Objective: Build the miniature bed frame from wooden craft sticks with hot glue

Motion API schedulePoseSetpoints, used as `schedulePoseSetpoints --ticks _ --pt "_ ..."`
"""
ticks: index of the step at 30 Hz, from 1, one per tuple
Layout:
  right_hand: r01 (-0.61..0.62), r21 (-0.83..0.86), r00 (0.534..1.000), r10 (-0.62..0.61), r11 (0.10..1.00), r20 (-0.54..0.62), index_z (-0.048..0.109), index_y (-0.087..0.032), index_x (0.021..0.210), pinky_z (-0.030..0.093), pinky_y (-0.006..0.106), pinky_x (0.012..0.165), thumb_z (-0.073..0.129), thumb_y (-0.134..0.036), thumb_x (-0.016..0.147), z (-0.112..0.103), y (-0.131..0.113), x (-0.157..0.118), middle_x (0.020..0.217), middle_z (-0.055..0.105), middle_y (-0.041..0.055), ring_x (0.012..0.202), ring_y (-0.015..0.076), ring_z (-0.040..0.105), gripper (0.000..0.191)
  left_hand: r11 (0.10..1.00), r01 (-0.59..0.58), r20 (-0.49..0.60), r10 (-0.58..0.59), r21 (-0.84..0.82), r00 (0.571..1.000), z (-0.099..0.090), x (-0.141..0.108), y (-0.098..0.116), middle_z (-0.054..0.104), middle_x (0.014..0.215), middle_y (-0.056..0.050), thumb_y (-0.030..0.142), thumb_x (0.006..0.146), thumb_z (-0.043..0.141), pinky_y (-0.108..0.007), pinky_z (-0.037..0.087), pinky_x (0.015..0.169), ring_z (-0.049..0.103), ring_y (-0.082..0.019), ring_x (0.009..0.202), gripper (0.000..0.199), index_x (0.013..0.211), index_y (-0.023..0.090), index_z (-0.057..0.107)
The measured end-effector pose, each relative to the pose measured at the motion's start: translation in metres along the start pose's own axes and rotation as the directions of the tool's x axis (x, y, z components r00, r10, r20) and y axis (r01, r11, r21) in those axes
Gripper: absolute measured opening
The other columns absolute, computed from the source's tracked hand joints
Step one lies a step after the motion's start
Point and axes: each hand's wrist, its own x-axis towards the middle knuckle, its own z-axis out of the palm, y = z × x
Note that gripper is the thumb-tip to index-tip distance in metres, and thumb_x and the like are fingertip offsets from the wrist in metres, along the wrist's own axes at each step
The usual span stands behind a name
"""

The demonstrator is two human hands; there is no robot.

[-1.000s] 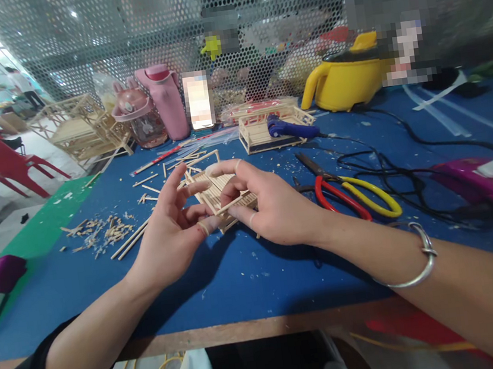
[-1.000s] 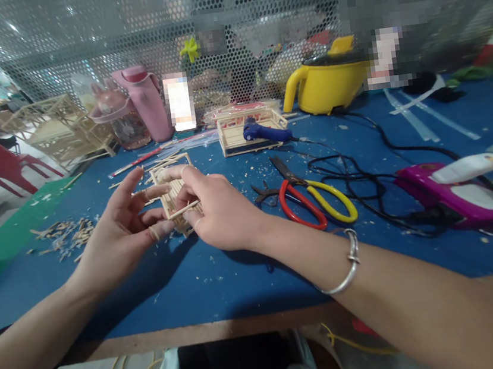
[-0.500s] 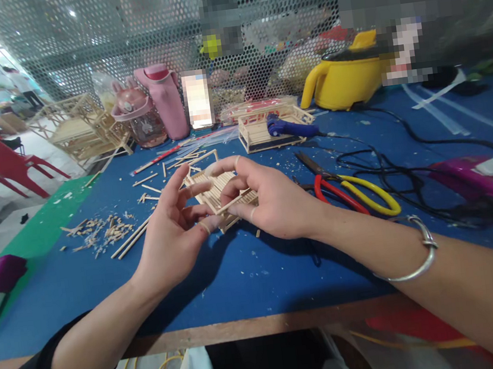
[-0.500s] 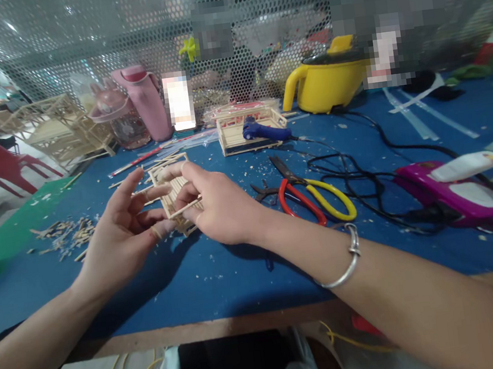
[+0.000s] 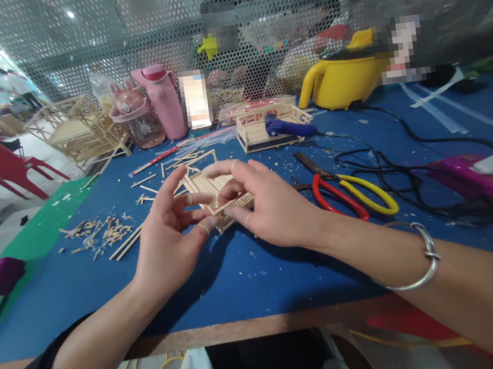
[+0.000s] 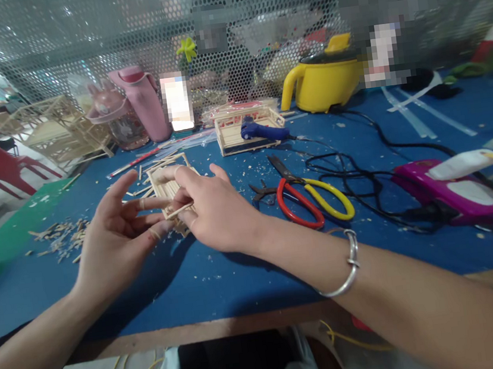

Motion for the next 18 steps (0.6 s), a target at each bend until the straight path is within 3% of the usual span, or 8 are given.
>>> schedulePoseSetpoints --ticks 7,13,16,18 --pt "-0.062 0.121 0.998 0.061 0.991 0.012 0.043 -0.022 0.12 0.039 0.045 0.092 0.053 -0.004 0.076 0.0 0.0 0.0 0.082 0.067 -0.0031 0.085 0.016 0.064 0.049 0.991 -0.082 0.002 0.083 0.102 0.997 0.002 -0.005 0.005 0.063 0.111 -0.006 0.014 0.07 0.072 -0.031 0.057 0.079 0.065 -0.013 0.081 0.084 0.141 0.03 0.029" --pt "-0.09 0.187 0.996 0.087 0.978 0.029 0.043 -0.021 0.121 0.045 0.034 0.08 0.053 -0.006 0.077 0.001 0.0 0.0 0.084 0.066 -0.0013 0.085 0.0153 0.064 0.047 0.956 -0.141 0.039 0.136 0.257 0.99 -0.007 -0.008 0.015 0.056 0.125 -0.005 0.021 0.073 0.071 -0.035 0.054 0.084 0.064 -0.016 0.09 0.072 0.136 0.032 0.039" --pt "-0.097 0.171 0.995 0.094 0.98 0.022 0.043 -0.021 0.12 0.045 0.031 0.074 0.054 -0.006 0.076 0.001 0.001 0.0 0.083 0.066 -0.002 0.079 0.0139 0.063 0.048 0.924 -0.155 -0.121 0.209 0.35 0.97 -0.018 -0.005 0.021 0.063 0.104 -0.001 0.03 0.082 0.064 -0.028 0.051 0.066 0.06 -0.012 0.075 0.039 0.12 0.028 0.056" --pt "-0.094 0.15 0.996 0.091 0.984 0.023 0.044 -0.021 0.121 0.044 0.03 0.072 0.054 -0.006 0.076 0.001 0.002 0.0 0.082 0.066 -0.0027 0.075 0.013 0.062 0.049 0.911 -0.134 -0.295 0.262 0.39 0.919 -0.025 -0.002 0.023 0.057 0.076 0.003 0.037 0.09 0.054 -0.025 0.041 0.054 0.051 -0.008 0.062 0.016 0.098 0.027 0.064"
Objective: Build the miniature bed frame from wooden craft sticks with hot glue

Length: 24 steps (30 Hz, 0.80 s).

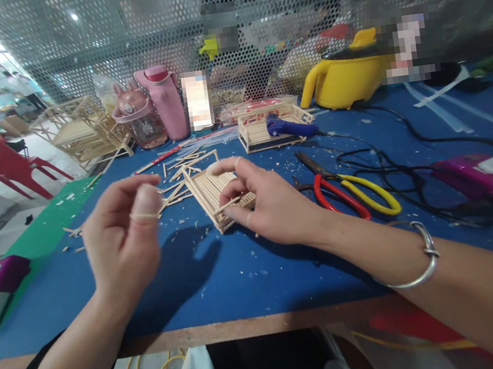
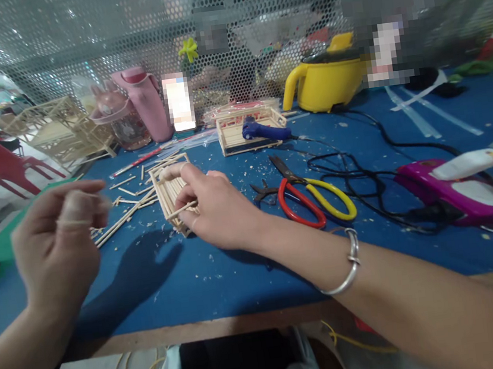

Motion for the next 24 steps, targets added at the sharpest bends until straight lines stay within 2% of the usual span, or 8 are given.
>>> schedulePoseSetpoints --ticks 2,4,7,9,13,15,20,24 --pt "0.009 -0.014 1.0 -0.009 1.0 0.002 0.044 -0.022 0.121 0.044 0.03 0.071 0.054 -0.007 0.075 0.0 0.001 0.0 0.081 0.066 -0.0029 0.074 0.013 0.061 0.049 1.0 0.018 -0.106 -0.018 -0.007 0.994 -0.003 0.004 -0.003 0.043 0.061 0.004 0.042 0.093 0.047 -0.025 0.033 0.049 0.041 -0.007 0.054 0.026 0.082 0.025 0.063" --pt "0.016 -0.018 1.0 -0.016 1.0 0.0 0.045 -0.022 0.12 0.044 0.031 0.072 0.054 -0.007 0.075 -0.001 0.001 0.0 0.081 0.065 -0.0027 0.076 0.0139 0.062 0.049 1.0 0.019 -0.089 -0.019 -0.006 0.996 -0.002 0.005 -0.007 0.04 0.058 0.004 0.043 0.093 0.047 -0.026 0.029 0.048 0.037 -0.008 0.052 0.03 0.075 0.023 0.06" --pt "0.034 -0.002 0.999 -0.034 0.999 0.0 0.044 -0.021 0.121 0.045 0.031 0.075 0.054 -0.006 0.073 -0.001 0.0 -0.001 0.082 0.065 -0.0019 0.079 0.0145 0.063 0.051 0.999 -0.034 0.082 0.031 0.038 0.996 0.004 0.002 -0.012 0.047 0.059 0.003 0.037 0.091 0.051 -0.027 0.034 0.051 0.041 -0.009 0.054 0.023 0.077 0.021 0.06" --pt "0.051 0.03 0.999 -0.051 0.998 0.006 0.043 -0.02 0.122 0.047 0.03 0.074 0.054 -0.005 0.072 -0.001 0.0 -0.001 0.083 0.064 -0.0011 0.078 0.0141 0.063 0.053 0.997 -0.079 0.242 0.071 0.021 0.968 0.008 -0.001 -0.014 0.056 0.073 0.002 0.03 0.09 0.052 -0.026 0.04 0.058 0.048 -0.01 0.061 0.011 0.093 0.022 0.059" --pt "0.068 0.117 0.997 -0.071 0.991 0.024 0.041 -0.019 0.122 0.049 0.026 0.067 0.051 -0.004 0.073 -0.002 0.002 0.0 0.083 0.063 -0.0002 0.078 0.0139 0.064 0.052 0.979 -0.201 0.428 0.198 -0.039 0.882 0.014 -0.006 -0.016 0.056 0.116 -0.005 0.018 0.078 0.063 -0.028 0.047 0.067 0.053 -0.012 0.076 0.053 0.126 0.025 0.042" --pt "0.077 0.148 0.997 -0.081 0.986 0.018 0.041 -0.019 0.122 0.049 0.027 0.069 0.049 -0.002 0.074 -0.003 0.004 0.0 0.083 0.065 0.0004 0.08 0.0148 0.065 0.052 0.967 -0.25 0.447 0.242 -0.042 0.861 0.016 -0.007 -0.018 0.056 0.119 -0.006 0.013 0.074 0.064 -0.028 0.047 0.066 0.054 -0.012 0.076 0.06 0.128 0.026 0.04" --pt "0.074 0.173 0.997 -0.076 0.982 0.008 0.041 -0.02 0.123 0.049 0.032 0.077 0.046 -0.001 0.076 -0.002 0.008 -0.001 0.087 0.068 0.0015 0.086 0.0163 0.066 0.051 0.96 -0.271 0.465 0.272 -0.071 0.842 0.02 -0.007 -0.02 0.06 0.11 -0.005 0.01 0.076 0.06 -0.026 0.049 0.065 0.056 -0.011 0.074 0.055 0.126 0.025 0.042" --pt "0.087 0.136 0.996 -0.083 0.987 -0.034 0.042 -0.02 0.124 0.048 0.033 0.076 0.047 -0.005 0.078 -0.002 0.009 -0.001 0.089 0.067 0.0019 0.084 0.0162 0.063 0.048 0.972 -0.212 0.426 0.234 -0.097 0.874 0.02 -0.008 -0.018 0.059 0.112 -0.005 0.012 0.077 0.061 -0.025 0.049 0.062 0.058 -0.011 0.073 0.052 0.124 0.026 0.044"
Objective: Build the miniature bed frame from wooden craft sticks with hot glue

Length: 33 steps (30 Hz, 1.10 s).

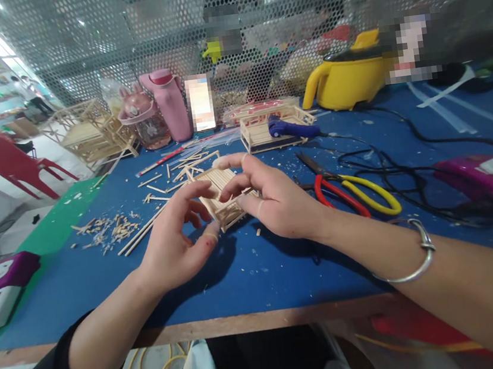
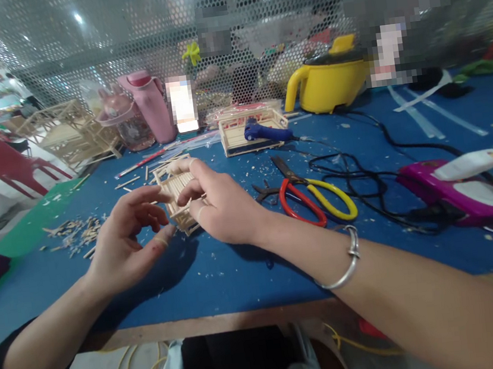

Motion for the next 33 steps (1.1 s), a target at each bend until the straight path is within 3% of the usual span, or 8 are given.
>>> schedulePoseSetpoints --ticks 4,8,15,17,21,26,29,33 --pt "0.09 -0.017 0.968 -0.092 0.996 -0.233 0.047 -0.02 0.12 0.045 0.037 0.088 0.05 -0.015 0.084 -0.011 0.007 0.007 0.097 0.065 0.0035 0.093 0.017 0.06 0.036 0.998 0.048 -0.222 -0.057 -0.048 0.973 -0.003 0.003 -0.002 0.062 0.108 -0.005 0.016 0.08 0.059 -0.022 0.047 0.058 0.057 -0.01 0.071 0.036 0.114 0.023 0.051" --pt "0.175 -0.114 0.835 -0.209 0.978 -0.509 0.05 -0.023 0.112 0.047 0.034 0.08 0.051 -0.014 0.085 -0.045 0.027 0.021 0.087 0.065 0.0007 0.086 0.0158 0.062 0.028 0.994 0.102 -0.405 -0.113 -0.048 0.907 -0.011 0.012 -0.016 0.065 0.09 -0.002 0.022 0.084 0.055 -0.021 0.047 0.06 0.056 -0.009 0.066 0.017 0.101 0.019 0.059" --pt "-0.012 -0.223 0.69 -0.153 0.975 -0.708 0.056 -0.022 0.091 0.04 0.027 0.056 0.047 -0.014 0.086 -0.092 0.051 0.028 0.06 0.05 -0.004 0.052 0.0104 0.046 0.013 0.934 0.356 -0.389 -0.335 -0.018 0.858 -0.022 0.023 -0.046 0.06 0.072 0.001 0.033 0.086 0.047 -0.021 0.042 0.054 0.052 -0.01 0.056 0.024 0.1 0.018 0.061" --pt "-0.099 -0.173 0.707 -0.053 0.98 -0.706 0.056 -0.022 0.095 0.037 0.026 0.052 0.045 -0.018 0.086 -0.087 0.046 0.026 0.059 0.048 -0.0051 0.049 0.0108 0.043 0.015 0.902 0.43 -0.331 -0.394 0.042 0.857 -0.023 0.023 -0.049 0.055 0.062 0.003 0.037 0.086 0.045 -0.022 0.038 0.051 0.048 -0.011 0.052 0.029 0.101 0.019 0.062" --pt "-0.108 -0.208 0.737 -0.062 0.972 -0.673 0.059 -0.021 0.093 0.035 0.026 0.047 0.048 -0.025 0.084 -0.062 0.039 0.019 0.052 0.042 -0.0068 0.045 0.012 0.039 0.015 0.906 0.42 -0.288 -0.389 0.053 0.875 -0.025 0.024 -0.052 0.054 0.054 0.003 0.043 0.084 0.046 -0.023 0.035 0.047 0.046 -0.012 0.046 0.032 0.085 0.017 0.064" --pt "-0.136 -0.252 0.731 -0.074 0.958 -0.679 0.056 -0.02 0.109 0.046 0.032 0.065 0.04 -0.019 0.087 -0.036 0.041 0.003 0.075 0.059 0.0016 0.065 0.016 0.054 0.027 0.892 0.443 -0.343 -0.39 0.087 0.854 -0.03 0.02 -0.053 0.052 0.049 0.002 0.043 0.086 0.04 -0.025 0.033 0.051 0.047 -0.015 0.049 0.036 0.071 0.019 0.061" --pt "-0.135 -0.281 0.795 -0.066 0.95 -0.603 0.061 -0.017 0.102 0.05 0.035 0.075 0.047 -0.023 0.09 -0.03 0.042 -0.007 0.09 0.063 0.0053 0.08 0.0164 0.059 0.019 0.896 0.434 -0.375 -0.372 0.095 0.849 -0.031 0.018 -0.054 0.05 0.048 0.001 0.041 0.086 0.041 -0.026 0.033 0.054 0.047 -0.015 0.051 0.035 0.064 0.019 0.058" --pt "-0.126 -0.276 0.896 -0.01 0.953 -0.443 0.059 -0.017 0.112 0.053 0.037 0.078 0.056 -0.035 0.09 -0.029 0.04 -0.014 0.112 0.062 0.0064 0.092 0.0172 0.062 0.029 0.931 0.358 -0.37 -0.31 0.068 0.876 -0.029 0.017 -0.056 0.059 0.059 0.001 0.029 0.085 0.044 -0.026 0.04 0.061 0.053 -0.015 0.058 0.022 0.08 0.018 0.063"
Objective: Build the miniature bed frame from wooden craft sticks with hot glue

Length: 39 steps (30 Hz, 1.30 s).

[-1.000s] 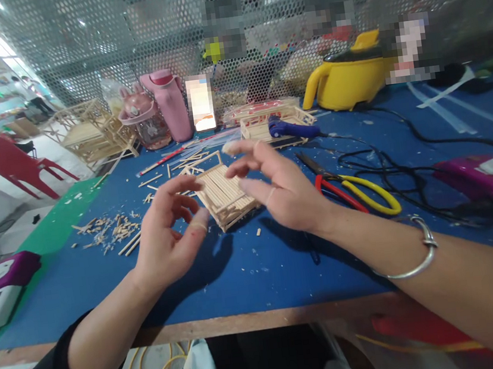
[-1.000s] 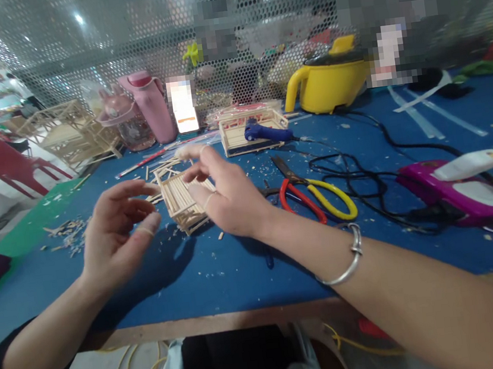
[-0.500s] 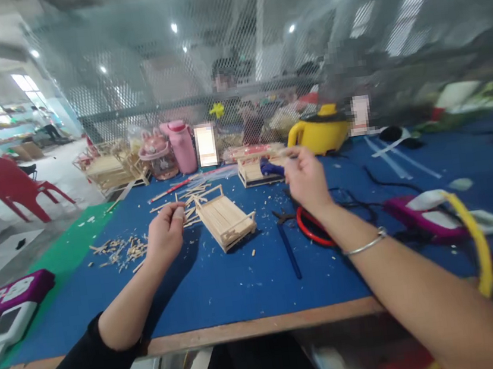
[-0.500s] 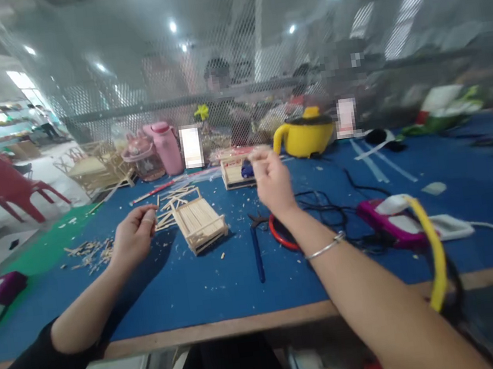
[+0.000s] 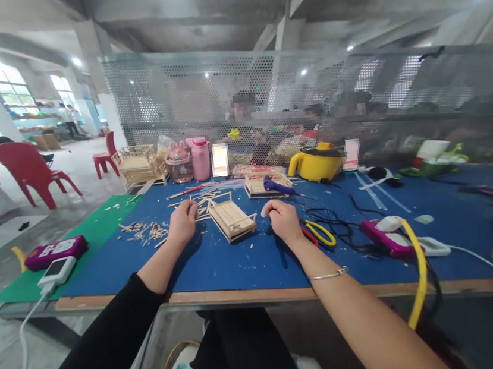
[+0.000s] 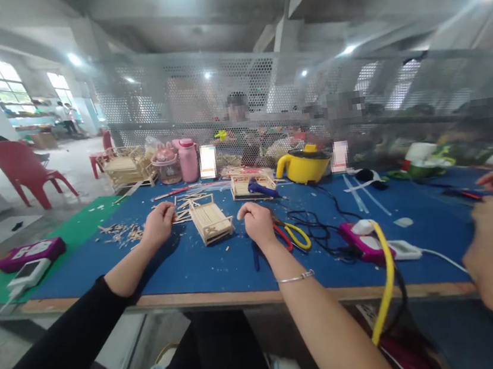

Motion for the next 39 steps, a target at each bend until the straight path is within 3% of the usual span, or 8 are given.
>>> schedulePoseSetpoints --ticks 6,14,17,21,26,29,35,39 --pt "-0.078 0.086 0.996 0.075 0.993 0.039 0.062 -0.016 0.093 0.05 0.03 0.069 0.058 -0.032 0.086 0.001 -0.003 0.002 0.083 0.064 0.0014 0.072 0.0131 0.059 0.018 0.993 -0.032 -0.018 0.03 -0.113 0.999 0.002 0.005 -0.008 0.069 0.095 -0.007 0.02 0.077 0.053 -0.026 0.048 0.072 0.063 -0.016 0.079 0.026 0.1 0.017 0.066" --pt "-0.273 0.366 0.96 0.276 0.89 0.047 0.055 -0.022 0.076 0.027 0.024 0.037 0.05 -0.05 0.083 0.002 -0.007 0.005 0.04 0.034 -0.0096 0.034 0.0093 0.03 0.029 0.989 0.063 -0.155 -0.084 -0.134 0.984 -0.007 0.009 -0.01 0.047 0.049 0.002 0.041 0.09 0.039 -0.024 0.034 0.05 0.043 -0.012 0.048 0.038 0.067 0.017 0.058" --pt "-0.338 0.484 0.941 0.307 0.807 0.145 0.05 -0.024 0.066 0.028 0.024 0.035 0.051 -0.055 0.08 0.0 -0.012 0.006 0.038 0.029 -0.0104 0.031 0.0085 0.027 0.034 0.988 0.031 -0.136 -0.051 -0.15 0.989 -0.007 0.009 -0.01 0.058 0.063 -0.001 0.032 0.087 0.045 -0.023 0.038 0.055 0.047 -0.012 0.054 0.024 0.076 0.017 0.06" --pt "-0.358 0.596 0.933 0.303 0.719 0.194 0.058 -0.023 0.08 0.042 0.024 0.047 0.068 -0.039 0.065 -0.005 -0.017 0.007 0.056 0.051 -0.0064 0.048 0.0094 0.049 0.024 0.978 -0.001 -0.071 -0.014 -0.207 0.997 -0.003 0.009 -0.009 0.068 0.089 -0.005 0.022 0.079 0.052 -0.024 0.045 0.064 0.056 -0.012 0.064 0.021 0.096 0.016 0.063" --pt "-0.349 0.666 0.934 0.304 0.659 0.188 0.06 -0.024 0.083 0.049 0.025 0.064 0.073 -0.02 0.055 -0.009 -0.015 0.01 0.083 0.067 -0.0023 0.072 0.0115 0.061 0.031 0.962 0.026 -0.02 -0.032 -0.273 0.999 0.001 0.007 -0.007 0.069 0.083 -0.005 0.035 0.078 0.056 -0.025 0.047 0.061 0.06 -0.014 0.063 0.029 0.098 0.015 0.065" --pt "-0.363 0.681 0.927 0.318 0.637 0.197 0.059 -0.025 0.081 0.046 0.025 0.057 0.073 -0.029 0.06 -0.01 -0.015 0.01 0.07 0.063 -0.0049 0.055 0.0085 0.055 0.026 0.961 0.046 -0.022 -0.054 -0.272 0.998 -0.001 0.005 -0.003 0.065 0.069 -0.001 0.044 0.082 0.051 -0.023 0.04 0.049 0.051 -0.011 0.049 0.034 0.096 0.016 0.064" --pt "-0.412 0.637 0.911 0.316 0.651 0.266 0.048 -0.023 0.063 0.026 0.022 0.037 0.064 -0.056 0.074 -0.009 -0.021 0.007 0.037 0.036 -0.0104 0.03 0.0052 0.025 0.038 0.983 0.019 -0.028 -0.025 -0.183 0.999 -0.007 0.001 0.002 0.04 0.041 0.003 0.045 0.084 0.05 -0.024 0.028 0.046 0.036 -0.01 0.043 0.045 0.049 0.018 0.048" --pt "-0.43 0.598 0.903 0.323 0.677 0.283 0.036 -0.022 0.051 0.024 0.023 0.036 0.057 -0.062 0.077 -0.007 -0.021 0.006 0.031 0.026 -0.01 0.029 0.0055 0.024 0.052 0.98 -0.027 -0.005 0.026 -0.198 1.0 -0.005 0.002 0.002 0.063 0.07 -0.001 0.032 0.083 0.051 -0.022 0.036 0.05 0.045 -0.01 0.05 0.02 0.085 0.016 0.064"
